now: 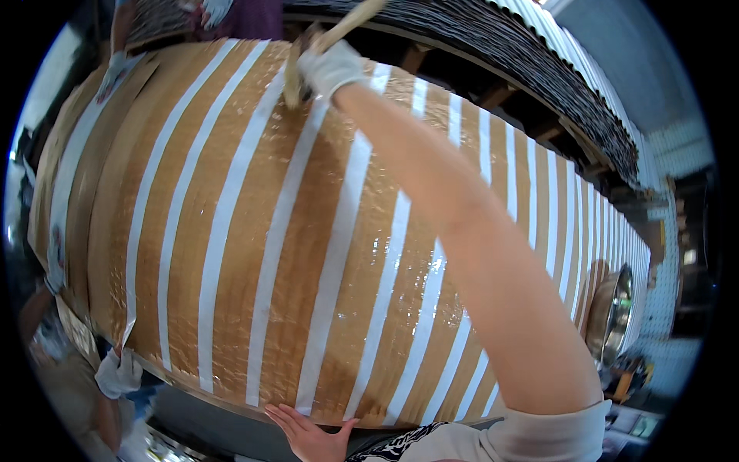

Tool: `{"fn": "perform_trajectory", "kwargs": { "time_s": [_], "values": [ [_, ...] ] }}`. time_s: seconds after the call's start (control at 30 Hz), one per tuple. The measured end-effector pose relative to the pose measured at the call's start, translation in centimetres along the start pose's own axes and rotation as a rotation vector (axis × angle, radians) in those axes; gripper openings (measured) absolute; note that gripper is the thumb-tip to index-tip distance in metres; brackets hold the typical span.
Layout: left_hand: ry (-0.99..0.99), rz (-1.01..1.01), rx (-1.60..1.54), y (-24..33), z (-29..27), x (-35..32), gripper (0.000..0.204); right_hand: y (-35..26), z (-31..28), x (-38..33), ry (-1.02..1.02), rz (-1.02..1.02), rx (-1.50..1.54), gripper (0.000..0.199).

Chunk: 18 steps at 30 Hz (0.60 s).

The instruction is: The person repeatedly dips a brush into a metal bowl and applies a clear liquid to the surface of a large cylindrical object wrapped in brown paper and white tape. The person works along the length of the cylinder, smoothing the applied liquid with the brush.

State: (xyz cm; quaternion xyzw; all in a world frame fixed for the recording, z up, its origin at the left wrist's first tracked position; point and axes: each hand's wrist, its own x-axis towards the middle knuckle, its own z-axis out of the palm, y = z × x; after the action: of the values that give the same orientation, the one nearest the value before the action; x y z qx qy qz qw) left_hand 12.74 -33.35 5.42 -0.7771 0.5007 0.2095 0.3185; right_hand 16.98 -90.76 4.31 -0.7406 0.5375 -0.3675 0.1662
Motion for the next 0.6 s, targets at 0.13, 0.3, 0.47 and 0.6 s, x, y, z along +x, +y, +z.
{"fn": "perform_trajectory", "kwargs": {
  "time_s": [0.13,0.3,0.47,0.6],
  "values": [
    [-0.002,-0.047,0.082,0.9,0.4,-0.7,0.121,2.6,-5.2,-3.1,-0.256,0.247,-0.068,0.055],
    [0.193,-0.090,-0.434,-0.1,3.2,-0.3,0.145,17.3,-20.4,-7.7,-0.011,0.452,-0.073,0.051],
    [0.130,-0.136,-0.455,0.0,3.1,-1.1,0.149,31.2,-33.3,-14.1,0.147,0.617,-0.304,0.055],
    [0.153,-0.108,-0.484,-0.2,3.2,-0.7,0.148,35.9,-37.6,-15.6,0.331,0.564,-0.515,0.055]
  ]
}}
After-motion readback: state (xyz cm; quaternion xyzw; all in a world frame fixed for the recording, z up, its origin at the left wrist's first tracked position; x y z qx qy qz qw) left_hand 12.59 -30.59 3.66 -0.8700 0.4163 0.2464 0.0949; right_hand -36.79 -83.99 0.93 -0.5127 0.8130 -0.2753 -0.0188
